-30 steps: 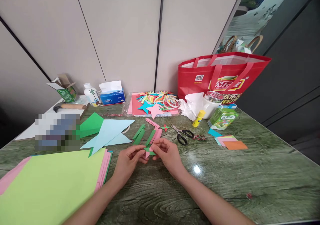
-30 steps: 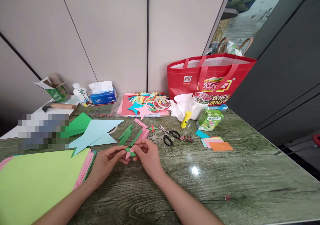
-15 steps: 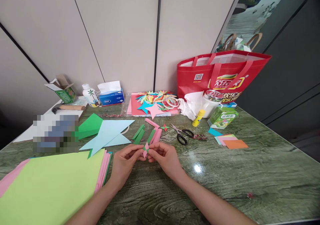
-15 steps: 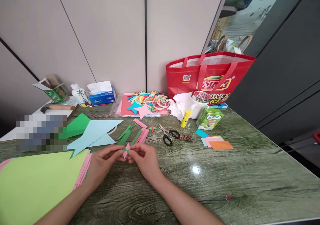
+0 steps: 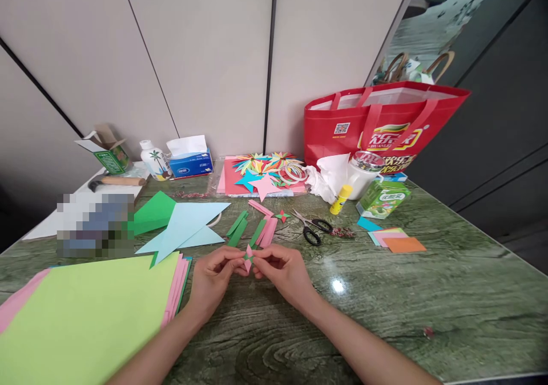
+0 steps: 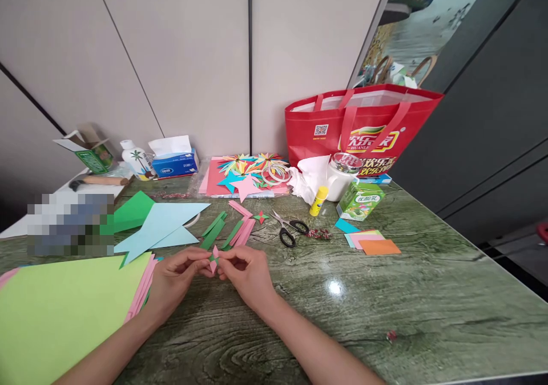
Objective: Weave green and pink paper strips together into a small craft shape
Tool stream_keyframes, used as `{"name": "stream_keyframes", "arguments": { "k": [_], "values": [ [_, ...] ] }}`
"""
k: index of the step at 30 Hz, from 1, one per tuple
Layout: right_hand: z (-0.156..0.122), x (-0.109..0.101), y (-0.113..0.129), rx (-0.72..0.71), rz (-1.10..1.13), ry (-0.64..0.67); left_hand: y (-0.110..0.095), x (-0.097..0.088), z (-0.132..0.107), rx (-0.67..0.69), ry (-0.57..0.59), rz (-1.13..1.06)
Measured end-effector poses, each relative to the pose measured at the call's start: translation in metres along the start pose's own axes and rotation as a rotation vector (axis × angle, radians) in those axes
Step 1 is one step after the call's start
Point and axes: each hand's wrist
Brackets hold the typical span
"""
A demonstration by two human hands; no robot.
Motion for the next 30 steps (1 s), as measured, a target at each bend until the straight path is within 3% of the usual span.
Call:
{"name": "stream_keyframes", "arguments": {
  "k": [11, 16, 24, 30],
  "values": [
    [0.006, -0.0097, 0.0027, 0.362, 0.38, 0.132, -0.0085, 0.0016, 0.004, -0.039, 0.063, -0.028],
    [0.0051, -0.0075, 0.004, 0.31, 0.297, 0.13, -0.0081, 0.0024, 0.0028, -0.089, 0.025, -0.044],
    [0.0051, -0.0083, 0.0041, 0.244, 0.201, 0.152, -0.0066, 0.0037, 0.0017, -0.022, 0.02, -0.029],
    [0.0029, -0.0017, 0.002, 0.171, 0.077, 0.049, -0.0037, 0.0039, 0.0003, 0.026, 0.063, -0.026]
  ]
}}
Point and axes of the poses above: each hand's wrist, its own z-axis towards the middle knuckle, its own x-axis out of the palm, y = z × x, and after that the axes turned 1 degree about x, right-handed
